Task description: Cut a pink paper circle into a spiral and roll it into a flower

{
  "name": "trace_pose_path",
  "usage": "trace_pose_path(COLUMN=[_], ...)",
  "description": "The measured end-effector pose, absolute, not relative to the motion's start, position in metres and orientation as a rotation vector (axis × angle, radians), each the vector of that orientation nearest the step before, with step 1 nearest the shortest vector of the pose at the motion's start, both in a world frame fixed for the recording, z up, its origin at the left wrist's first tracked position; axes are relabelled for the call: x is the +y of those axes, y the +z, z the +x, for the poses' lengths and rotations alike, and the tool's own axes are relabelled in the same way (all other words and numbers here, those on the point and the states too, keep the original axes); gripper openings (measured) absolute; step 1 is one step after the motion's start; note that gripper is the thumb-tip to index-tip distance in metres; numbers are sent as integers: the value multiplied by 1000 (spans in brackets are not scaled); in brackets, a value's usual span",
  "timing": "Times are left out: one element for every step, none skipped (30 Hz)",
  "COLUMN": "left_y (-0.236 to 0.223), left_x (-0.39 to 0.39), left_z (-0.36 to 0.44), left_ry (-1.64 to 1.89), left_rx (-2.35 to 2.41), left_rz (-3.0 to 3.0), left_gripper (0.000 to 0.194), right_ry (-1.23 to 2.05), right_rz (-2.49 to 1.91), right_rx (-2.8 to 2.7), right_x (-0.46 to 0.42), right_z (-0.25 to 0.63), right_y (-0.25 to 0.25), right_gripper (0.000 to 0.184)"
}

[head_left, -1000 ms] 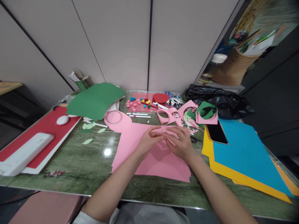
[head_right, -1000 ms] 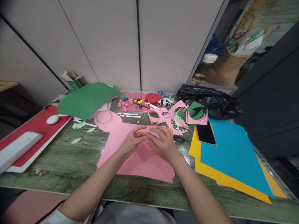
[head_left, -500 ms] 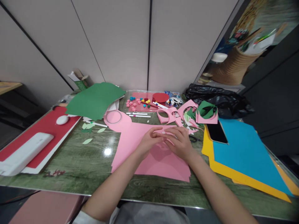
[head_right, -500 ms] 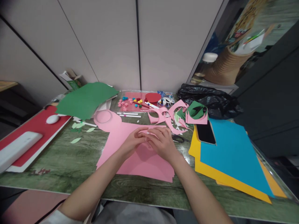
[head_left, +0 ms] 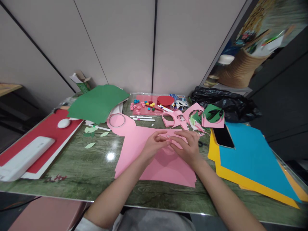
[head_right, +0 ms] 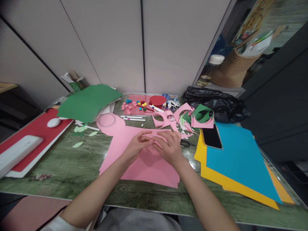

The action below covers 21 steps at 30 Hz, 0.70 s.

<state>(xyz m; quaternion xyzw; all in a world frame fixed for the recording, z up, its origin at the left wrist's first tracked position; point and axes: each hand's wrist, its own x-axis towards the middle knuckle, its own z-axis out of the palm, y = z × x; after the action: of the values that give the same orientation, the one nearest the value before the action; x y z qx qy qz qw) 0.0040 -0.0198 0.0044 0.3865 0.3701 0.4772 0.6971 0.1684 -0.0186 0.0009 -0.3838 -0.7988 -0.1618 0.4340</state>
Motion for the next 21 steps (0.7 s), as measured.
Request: trace_pose_path(left_y=[4, 4, 4, 4, 5, 5, 5, 5, 5, 5, 5, 5, 5, 5, 4, 4, 4, 4, 4, 5, 5], left_x=[-20, -20, -20, -20, -20, -20, -20, -20, -20, -20, -20, -20, -20, -20, -20, -20, -20, -20, -20, -20, -20], left_z=[4, 4, 4, 4, 4, 4, 3, 3, 3, 3, 3, 2, 2, 2, 2, 2, 2, 2, 2, 2, 1], left_ry=[1064, 1063, 1061, 1056, 1051, 1044, 1039, 1030, 1022, 1014, 1004, 994, 987, 982, 978, 972, 968, 962, 956, 950, 943], left_rx=[820, 814, 810, 806, 802, 799, 796, 795, 793, 789, 782, 773, 765, 757, 753, 754, 755, 756, 756, 756, 756], left_rz=[859, 855, 849, 844, 839, 837, 834, 831, 825, 821, 818, 818, 821, 824, 828, 829, 826, 824, 822, 818, 813], left_gripper=[48, 49, 48, 48, 48, 48, 48, 48, 47, 45, 41, 37, 33, 30, 28, 28, 28, 28, 28, 27, 27], right_ry=[-410, -418, -427, -436, -445, -453, -459, -464, -469, -471, -469, -464, -458, -452, -448, -445, -444, -444, -445, -447, -451], right_rz=[-962, -969, -975, -980, -984, -985, -983, -982, -979, -976, -975, -974, -972, -970, -969, -969, -972, -975, -978, -979, -975], right_rx=[-1978, -1965, -1953, -1942, -1932, -1923, -1917, -1914, -1913, -1914, -1917, -1923, -1927, -1930, -1932, -1934, -1938, -1940, -1945, -1949, -1952], right_x=[-19, -19, -20, -20, -20, -20, -20, -21, -21, -21, -21, -21, -21, -21, -21, -21, -21, -21, -21, -21, -21], right_z=[168, 168, 167, 167, 167, 166, 166, 166, 166, 166, 166, 166, 166, 166, 166, 166, 167, 167, 167, 167, 167], right_y=[1, 1, 0, 0, 0, 1, 1, 1, 2, 2, 2, 2, 2, 2, 2, 2, 1, 1, 1, 1, 2], right_gripper=[18, 17, 17, 17, 18, 18, 19, 19, 19, 18, 18, 18, 18, 18, 19, 19, 18, 18, 17, 17, 17])
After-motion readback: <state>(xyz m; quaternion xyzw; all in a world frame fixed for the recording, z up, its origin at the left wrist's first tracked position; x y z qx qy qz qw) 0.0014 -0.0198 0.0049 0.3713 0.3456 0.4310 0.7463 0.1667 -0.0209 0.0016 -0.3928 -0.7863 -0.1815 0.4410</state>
